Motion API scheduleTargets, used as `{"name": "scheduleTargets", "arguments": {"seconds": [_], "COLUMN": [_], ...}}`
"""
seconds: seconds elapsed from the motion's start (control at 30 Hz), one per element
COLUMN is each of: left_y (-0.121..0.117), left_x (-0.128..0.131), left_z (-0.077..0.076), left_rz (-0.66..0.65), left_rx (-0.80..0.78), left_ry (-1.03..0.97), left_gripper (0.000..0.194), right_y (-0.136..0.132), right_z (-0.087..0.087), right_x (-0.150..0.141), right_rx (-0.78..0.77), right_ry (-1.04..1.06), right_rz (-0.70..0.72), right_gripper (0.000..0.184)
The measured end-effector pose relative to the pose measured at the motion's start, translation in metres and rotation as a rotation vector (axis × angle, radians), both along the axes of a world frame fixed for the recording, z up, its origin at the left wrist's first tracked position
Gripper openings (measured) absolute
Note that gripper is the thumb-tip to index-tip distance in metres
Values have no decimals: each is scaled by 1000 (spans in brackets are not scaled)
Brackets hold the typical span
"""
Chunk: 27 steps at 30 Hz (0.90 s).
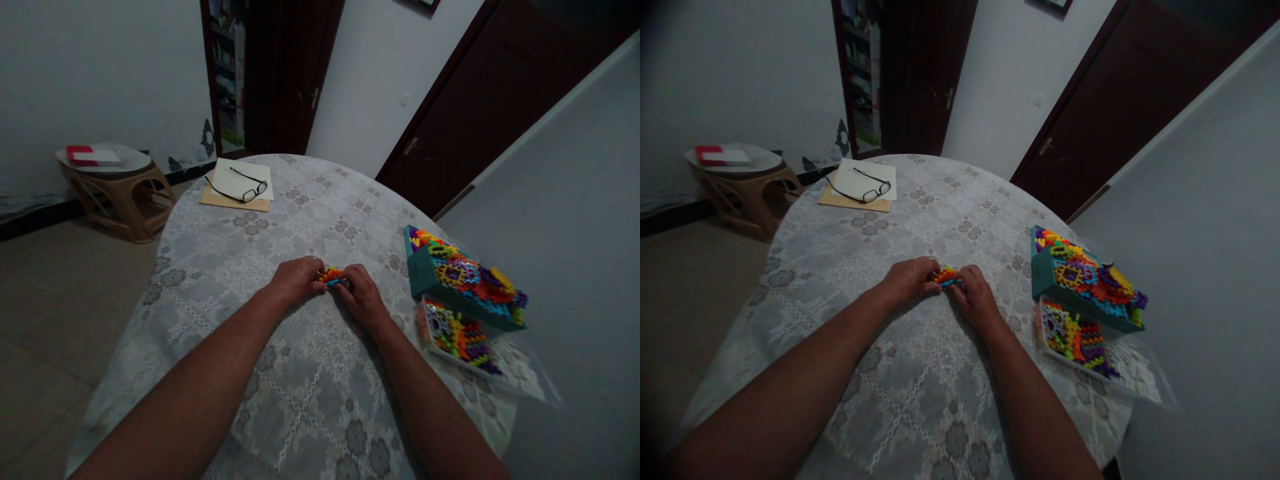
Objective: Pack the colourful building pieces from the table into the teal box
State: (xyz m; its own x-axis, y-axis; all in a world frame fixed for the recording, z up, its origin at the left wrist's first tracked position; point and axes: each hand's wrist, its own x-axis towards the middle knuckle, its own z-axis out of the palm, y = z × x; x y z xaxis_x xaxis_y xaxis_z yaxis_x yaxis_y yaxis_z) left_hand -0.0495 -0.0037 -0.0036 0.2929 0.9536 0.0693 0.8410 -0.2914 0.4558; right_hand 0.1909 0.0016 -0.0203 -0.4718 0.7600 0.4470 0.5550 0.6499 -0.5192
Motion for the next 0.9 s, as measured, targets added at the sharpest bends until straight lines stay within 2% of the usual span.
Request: {"name": "scheduleTargets", "arguments": {"seconds": [0.17, 0.37, 0.57, 0.77, 0.9], "left_y": [-2, -3, 0, 1, 1], "left_x": [2, -3, -4, 1, 2], "left_z": [3, 10, 8, 2, -1], "left_rz": [-8, -45, -52, 0, 0], "left_rx": [-5, -55, -39, -33, -16], "left_ry": [10, -47, -107, -84, -64], "left_gripper": [32, 28, 28, 29, 27], "right_y": [0, 2, 1, -1, -5], "right_z": [-3, -1, -5, -10, -11], "right_x": [-2, -1, 0, 1, 1], "right_rx": [-19, -59, -44, 0, 9], "right_ry": [29, -37, -26, 2, 40], "right_rz": [-40, 31, -56, -41, -66], "right_gripper": [52, 36, 54, 50, 32]}}
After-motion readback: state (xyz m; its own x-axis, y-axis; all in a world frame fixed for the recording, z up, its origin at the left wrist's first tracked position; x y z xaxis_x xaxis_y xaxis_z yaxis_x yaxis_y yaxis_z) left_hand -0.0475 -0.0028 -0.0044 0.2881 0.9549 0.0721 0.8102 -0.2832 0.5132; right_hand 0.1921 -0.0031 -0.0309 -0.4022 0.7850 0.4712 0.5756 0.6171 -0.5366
